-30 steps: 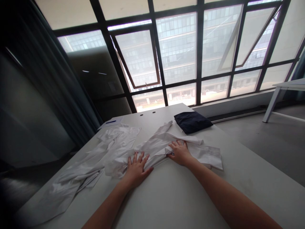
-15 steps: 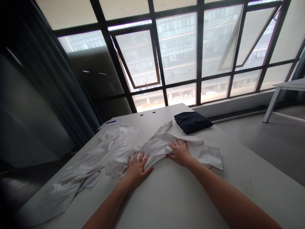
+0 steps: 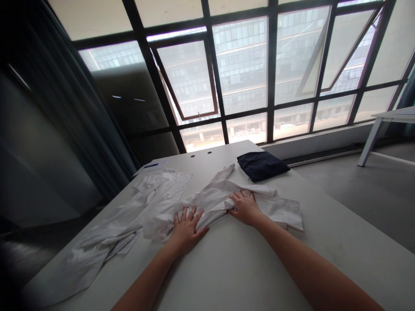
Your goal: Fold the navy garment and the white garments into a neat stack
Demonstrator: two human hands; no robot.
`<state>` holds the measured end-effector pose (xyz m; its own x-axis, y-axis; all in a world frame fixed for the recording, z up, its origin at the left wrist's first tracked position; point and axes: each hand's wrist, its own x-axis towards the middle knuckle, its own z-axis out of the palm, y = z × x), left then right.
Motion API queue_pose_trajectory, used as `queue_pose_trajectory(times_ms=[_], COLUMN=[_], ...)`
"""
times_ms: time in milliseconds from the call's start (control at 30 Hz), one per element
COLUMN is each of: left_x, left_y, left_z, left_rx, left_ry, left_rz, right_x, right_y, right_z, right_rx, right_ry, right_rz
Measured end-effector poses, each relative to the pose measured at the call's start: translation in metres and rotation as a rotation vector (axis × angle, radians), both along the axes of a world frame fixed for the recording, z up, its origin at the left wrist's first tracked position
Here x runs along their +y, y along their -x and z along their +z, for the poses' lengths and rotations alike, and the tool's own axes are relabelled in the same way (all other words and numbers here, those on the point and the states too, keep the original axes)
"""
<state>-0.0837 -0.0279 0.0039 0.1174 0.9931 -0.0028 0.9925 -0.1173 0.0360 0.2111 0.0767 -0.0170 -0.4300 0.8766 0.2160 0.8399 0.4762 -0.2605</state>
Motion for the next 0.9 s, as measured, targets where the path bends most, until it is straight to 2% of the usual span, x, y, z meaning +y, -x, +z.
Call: queue_pose_trajectory(times_ms=[900], left_x=[-0.0002], left_y=[-0.0023], left_z=[0.0032], left_rx=[0.022], left_ry=[0.028], left_rz=[0.015], right_x=[-0.0012], right_y=[0.0004], right_z=[0.0029], right_rx=[-0.003], right_ry=[0.028], right_rz=[-0.004])
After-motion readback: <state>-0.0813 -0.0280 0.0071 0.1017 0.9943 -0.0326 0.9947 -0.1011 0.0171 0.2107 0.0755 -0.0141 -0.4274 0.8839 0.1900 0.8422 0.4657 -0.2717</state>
